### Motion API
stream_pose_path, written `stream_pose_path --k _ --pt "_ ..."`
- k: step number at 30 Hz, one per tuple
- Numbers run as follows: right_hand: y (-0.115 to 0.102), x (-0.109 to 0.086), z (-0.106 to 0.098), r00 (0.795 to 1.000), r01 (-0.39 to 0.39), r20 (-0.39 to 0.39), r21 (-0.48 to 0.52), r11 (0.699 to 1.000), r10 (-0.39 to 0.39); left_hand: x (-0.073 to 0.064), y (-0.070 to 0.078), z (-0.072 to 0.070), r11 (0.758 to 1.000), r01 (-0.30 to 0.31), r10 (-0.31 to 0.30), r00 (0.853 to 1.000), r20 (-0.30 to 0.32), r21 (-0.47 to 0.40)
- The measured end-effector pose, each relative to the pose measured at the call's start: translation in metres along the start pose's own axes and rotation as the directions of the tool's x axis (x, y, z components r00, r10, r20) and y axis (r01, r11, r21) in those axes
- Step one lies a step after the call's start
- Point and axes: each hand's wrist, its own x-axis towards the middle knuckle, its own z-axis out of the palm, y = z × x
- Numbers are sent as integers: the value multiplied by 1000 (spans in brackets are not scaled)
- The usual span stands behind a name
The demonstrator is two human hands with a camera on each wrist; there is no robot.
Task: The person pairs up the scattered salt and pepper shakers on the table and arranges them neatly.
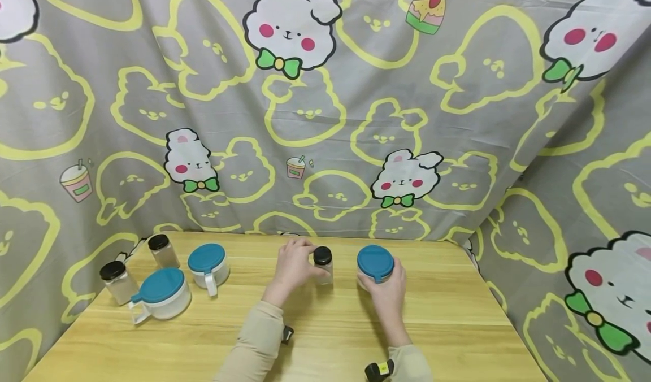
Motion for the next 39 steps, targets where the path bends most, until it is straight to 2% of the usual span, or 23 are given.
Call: stream_pose_path --k 7,18,29,39 --pt "7 2 -13 1000 -14 -20 -2 1000 14 1 7 5 1000 -12 12 1000 1 -15" --pt "13 4 -33 999 -28 -41 -55 998 26 3 23 12 1000 -17 17 1000 18 17" --pt "23 9 -49 998 -45 -40 -79 996 42 4 39 19 999 -36 36 999 7 26" --pt "26 11 -65 998 -65 -17 -74 995 64 5 51 27 998 -44 43 998 42 33"
